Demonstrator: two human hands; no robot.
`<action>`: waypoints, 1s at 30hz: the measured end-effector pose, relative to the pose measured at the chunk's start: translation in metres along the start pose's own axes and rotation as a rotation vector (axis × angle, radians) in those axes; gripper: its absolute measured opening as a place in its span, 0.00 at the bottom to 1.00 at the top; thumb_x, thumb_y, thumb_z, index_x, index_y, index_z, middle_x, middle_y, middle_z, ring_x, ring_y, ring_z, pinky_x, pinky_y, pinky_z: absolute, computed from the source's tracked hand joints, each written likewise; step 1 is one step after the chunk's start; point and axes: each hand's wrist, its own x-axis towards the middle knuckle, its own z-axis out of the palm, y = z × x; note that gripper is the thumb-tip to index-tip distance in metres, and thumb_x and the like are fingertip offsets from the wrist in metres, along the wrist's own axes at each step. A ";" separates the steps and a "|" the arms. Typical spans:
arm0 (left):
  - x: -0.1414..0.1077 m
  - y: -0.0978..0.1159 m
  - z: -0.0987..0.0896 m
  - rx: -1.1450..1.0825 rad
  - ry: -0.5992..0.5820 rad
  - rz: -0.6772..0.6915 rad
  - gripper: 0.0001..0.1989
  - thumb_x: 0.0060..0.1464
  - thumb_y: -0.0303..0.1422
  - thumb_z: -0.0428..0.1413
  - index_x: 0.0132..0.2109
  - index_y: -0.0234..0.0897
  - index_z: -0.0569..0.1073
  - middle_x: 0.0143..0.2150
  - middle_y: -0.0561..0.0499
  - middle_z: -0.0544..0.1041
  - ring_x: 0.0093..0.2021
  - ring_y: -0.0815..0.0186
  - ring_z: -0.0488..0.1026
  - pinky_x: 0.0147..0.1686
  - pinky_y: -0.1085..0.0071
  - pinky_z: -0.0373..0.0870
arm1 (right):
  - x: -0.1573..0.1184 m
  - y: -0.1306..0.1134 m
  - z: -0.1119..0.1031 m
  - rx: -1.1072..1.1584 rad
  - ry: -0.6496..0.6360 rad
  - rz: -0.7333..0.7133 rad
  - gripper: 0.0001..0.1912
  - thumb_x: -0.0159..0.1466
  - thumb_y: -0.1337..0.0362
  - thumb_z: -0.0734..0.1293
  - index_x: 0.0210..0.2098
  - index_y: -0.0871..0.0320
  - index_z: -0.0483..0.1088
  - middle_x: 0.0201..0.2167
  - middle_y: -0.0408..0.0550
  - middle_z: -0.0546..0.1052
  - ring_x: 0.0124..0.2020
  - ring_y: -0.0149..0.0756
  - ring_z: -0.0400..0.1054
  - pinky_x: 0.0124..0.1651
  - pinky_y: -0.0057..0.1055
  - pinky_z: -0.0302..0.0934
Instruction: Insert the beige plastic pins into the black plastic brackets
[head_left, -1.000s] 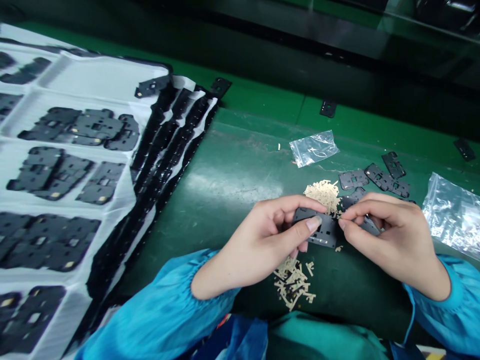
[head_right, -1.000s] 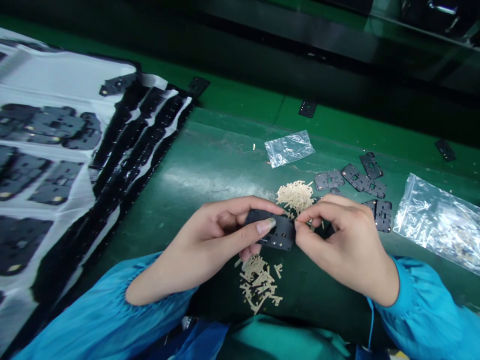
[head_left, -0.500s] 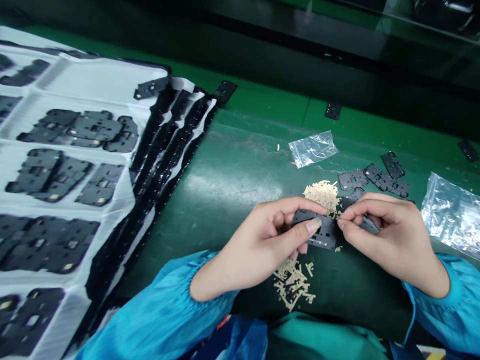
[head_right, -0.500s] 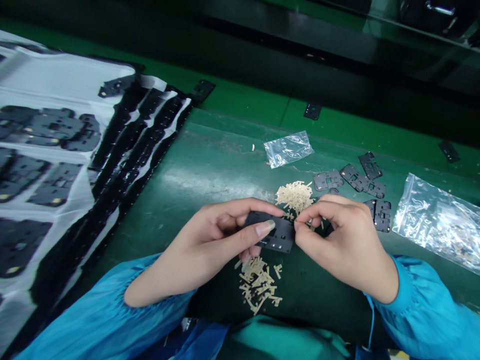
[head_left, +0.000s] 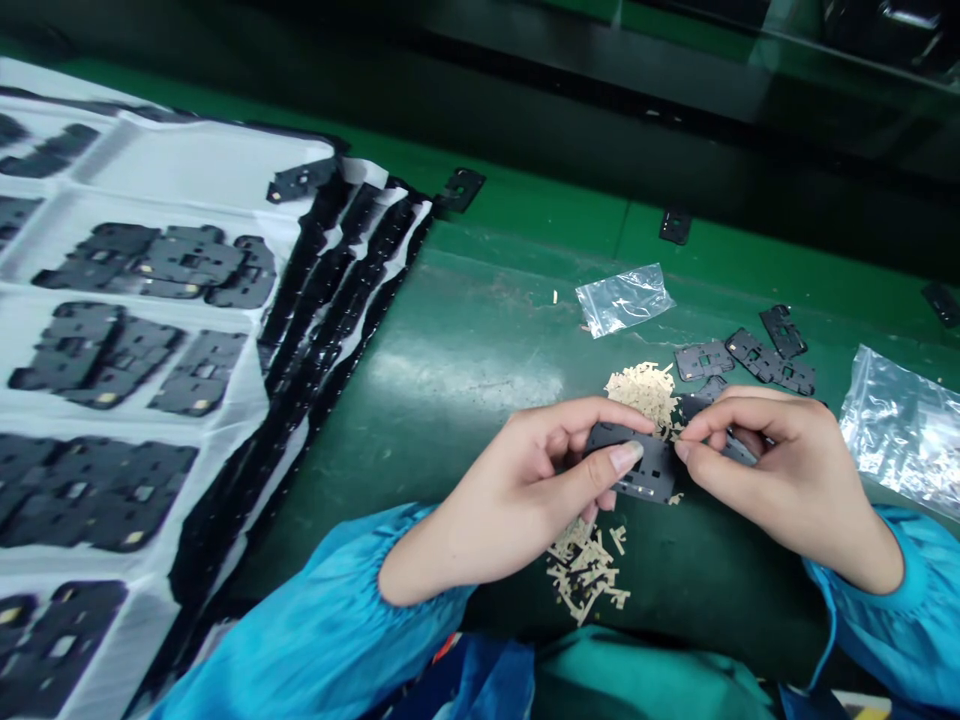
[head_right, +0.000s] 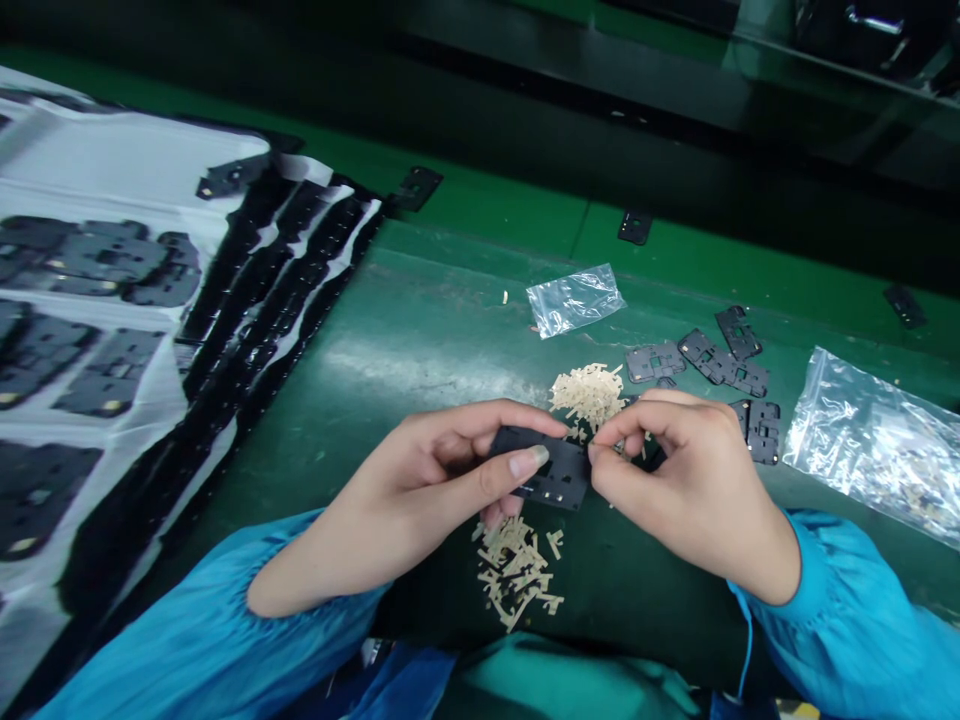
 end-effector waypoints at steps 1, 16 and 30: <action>0.000 0.000 0.000 -0.006 -0.003 -0.001 0.12 0.62 0.36 0.60 0.50 0.36 0.79 0.22 0.55 0.73 0.22 0.69 0.72 0.20 0.79 0.67 | 0.000 0.000 0.000 0.006 -0.002 0.002 0.06 0.58 0.71 0.70 0.28 0.54 0.78 0.24 0.42 0.76 0.25 0.32 0.68 0.25 0.28 0.59; 0.000 -0.007 -0.002 -0.008 -0.062 0.081 0.11 0.63 0.32 0.59 0.51 0.39 0.79 0.28 0.55 0.77 0.25 0.70 0.75 0.25 0.78 0.73 | 0.006 -0.001 -0.005 0.111 -0.109 0.159 0.07 0.56 0.71 0.70 0.26 0.55 0.79 0.23 0.41 0.75 0.26 0.32 0.68 0.29 0.29 0.60; 0.000 -0.010 -0.003 0.019 -0.008 0.156 0.10 0.63 0.31 0.60 0.51 0.37 0.79 0.26 0.55 0.76 0.23 0.71 0.74 0.22 0.79 0.73 | 0.012 0.006 0.001 0.444 -0.228 0.439 0.07 0.54 0.62 0.74 0.29 0.58 0.74 0.22 0.37 0.67 0.21 0.26 0.55 0.23 0.26 0.50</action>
